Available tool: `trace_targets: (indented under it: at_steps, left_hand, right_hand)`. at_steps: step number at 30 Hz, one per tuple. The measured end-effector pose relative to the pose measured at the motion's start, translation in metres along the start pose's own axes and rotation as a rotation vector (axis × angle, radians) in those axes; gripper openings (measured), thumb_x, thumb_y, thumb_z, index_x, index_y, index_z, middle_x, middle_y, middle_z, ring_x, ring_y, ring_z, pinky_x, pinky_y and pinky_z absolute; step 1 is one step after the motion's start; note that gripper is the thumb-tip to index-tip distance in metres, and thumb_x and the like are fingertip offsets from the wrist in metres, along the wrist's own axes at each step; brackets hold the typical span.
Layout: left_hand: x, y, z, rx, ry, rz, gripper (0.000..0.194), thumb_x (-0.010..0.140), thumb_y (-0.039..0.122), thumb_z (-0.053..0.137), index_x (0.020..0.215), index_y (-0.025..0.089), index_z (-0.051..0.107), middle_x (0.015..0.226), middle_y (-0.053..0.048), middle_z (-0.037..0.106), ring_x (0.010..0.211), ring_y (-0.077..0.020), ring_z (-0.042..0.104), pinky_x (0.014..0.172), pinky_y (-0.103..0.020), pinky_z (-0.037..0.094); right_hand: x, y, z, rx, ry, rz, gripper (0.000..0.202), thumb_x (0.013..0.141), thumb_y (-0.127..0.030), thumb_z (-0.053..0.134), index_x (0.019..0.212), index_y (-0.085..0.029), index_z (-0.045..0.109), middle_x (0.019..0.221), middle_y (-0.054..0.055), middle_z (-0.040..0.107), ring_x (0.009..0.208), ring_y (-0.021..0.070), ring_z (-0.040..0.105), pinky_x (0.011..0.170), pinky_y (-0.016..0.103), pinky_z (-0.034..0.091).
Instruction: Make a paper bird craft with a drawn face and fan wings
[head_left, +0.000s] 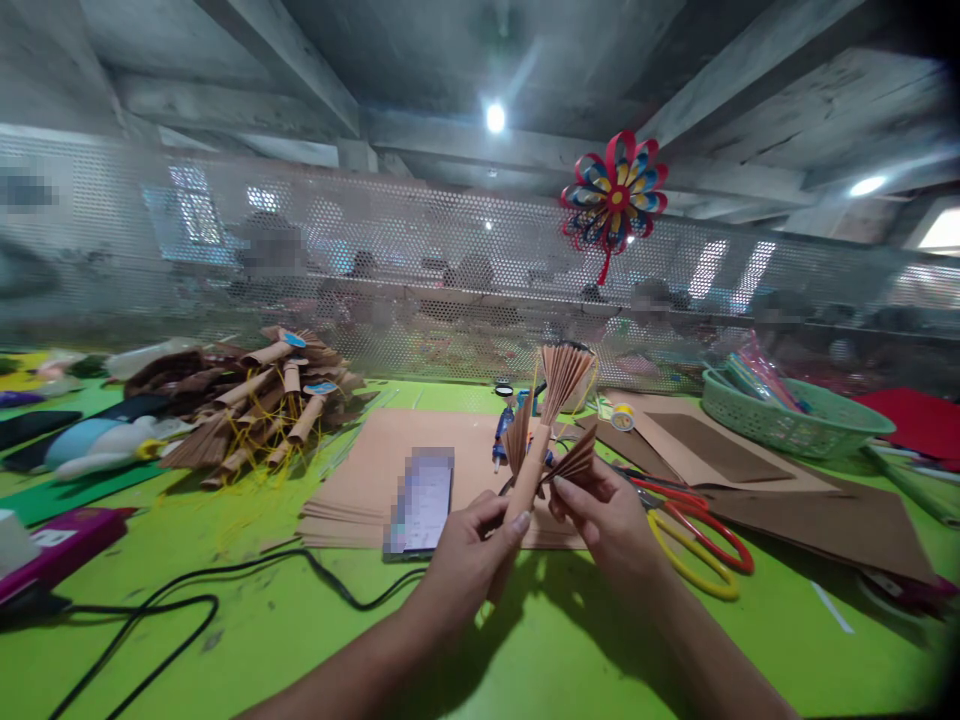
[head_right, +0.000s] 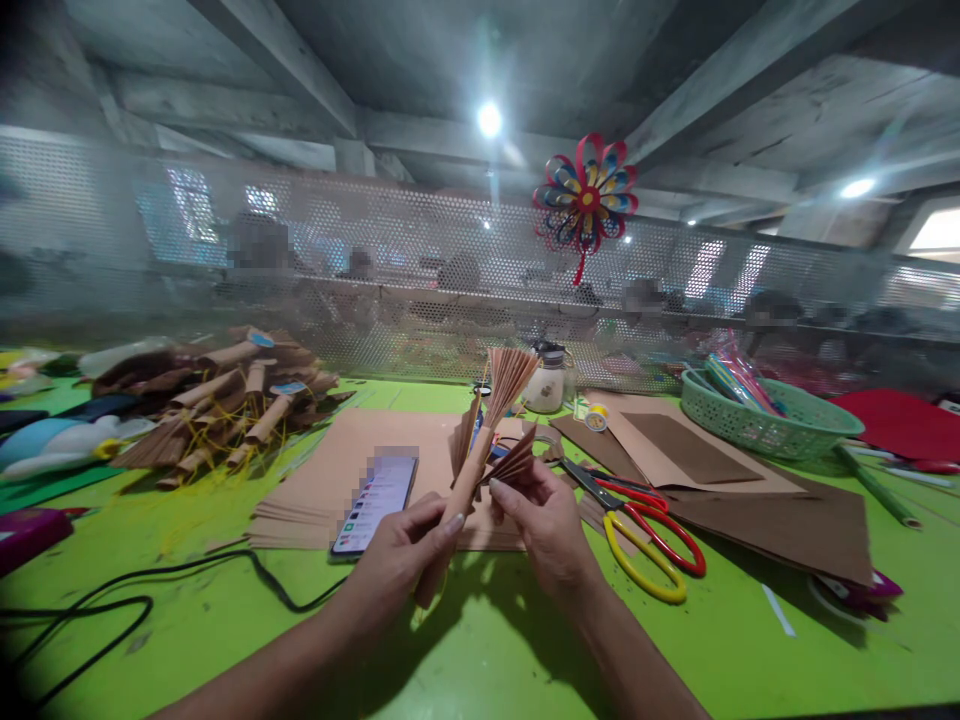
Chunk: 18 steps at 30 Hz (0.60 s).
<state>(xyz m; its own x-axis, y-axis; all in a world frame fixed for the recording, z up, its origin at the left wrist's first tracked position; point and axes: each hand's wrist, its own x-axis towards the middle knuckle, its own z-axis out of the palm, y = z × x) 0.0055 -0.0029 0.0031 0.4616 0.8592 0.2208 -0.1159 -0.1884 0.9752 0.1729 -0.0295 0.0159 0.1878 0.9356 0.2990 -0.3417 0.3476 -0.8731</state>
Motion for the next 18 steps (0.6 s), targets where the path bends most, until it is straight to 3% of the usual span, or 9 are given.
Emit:
trace_targets:
  at_steps: [7,13,18]
  left_hand:
    - [0.0009,-0.0032,0.0003,-0.022,0.004,-0.013,0.035,0.077,0.050,0.073,0.092,0.019,0.077,0.075,-0.002,0.045,0.068,-0.0162,0.041,0.060,-0.028,0.033]
    - [0.0016,-0.0017,0.0002,-0.052,0.014,-0.022,0.033,0.074,0.048,0.076,0.091,0.020,0.078,0.076,-0.003,0.050,0.070,-0.0166,0.044,0.062,-0.027,0.034]
    - [0.0055,-0.0048,-0.0030,-0.093,0.067,-0.011,0.033,0.071,0.048,0.079,0.088,0.020,0.079,0.079,-0.005,0.057,0.074,-0.0185,0.047,0.066,-0.029,0.037]
  right_hand:
    - [0.0021,0.0008,0.0007,-0.008,0.014,-0.009,0.022,0.069,-0.028,0.084,0.083,-0.019,0.071,0.073,0.000,0.062,0.062,0.0126,0.050,0.057,0.026,0.042]
    - [0.0010,0.0011,0.0028,-0.026,0.001,-0.034,0.027,0.069,-0.029,0.084,0.091,-0.019,0.071,0.076,0.001,0.062,0.063,0.0124,0.049,0.055,0.025,0.043]
    - [-0.0002,0.0026,0.0039,-0.061,0.006,0.032,0.034,0.065,-0.031,0.087,0.090,-0.019,0.067,0.073,0.000,0.060,0.063,0.0129,0.050,0.053,0.025,0.044]
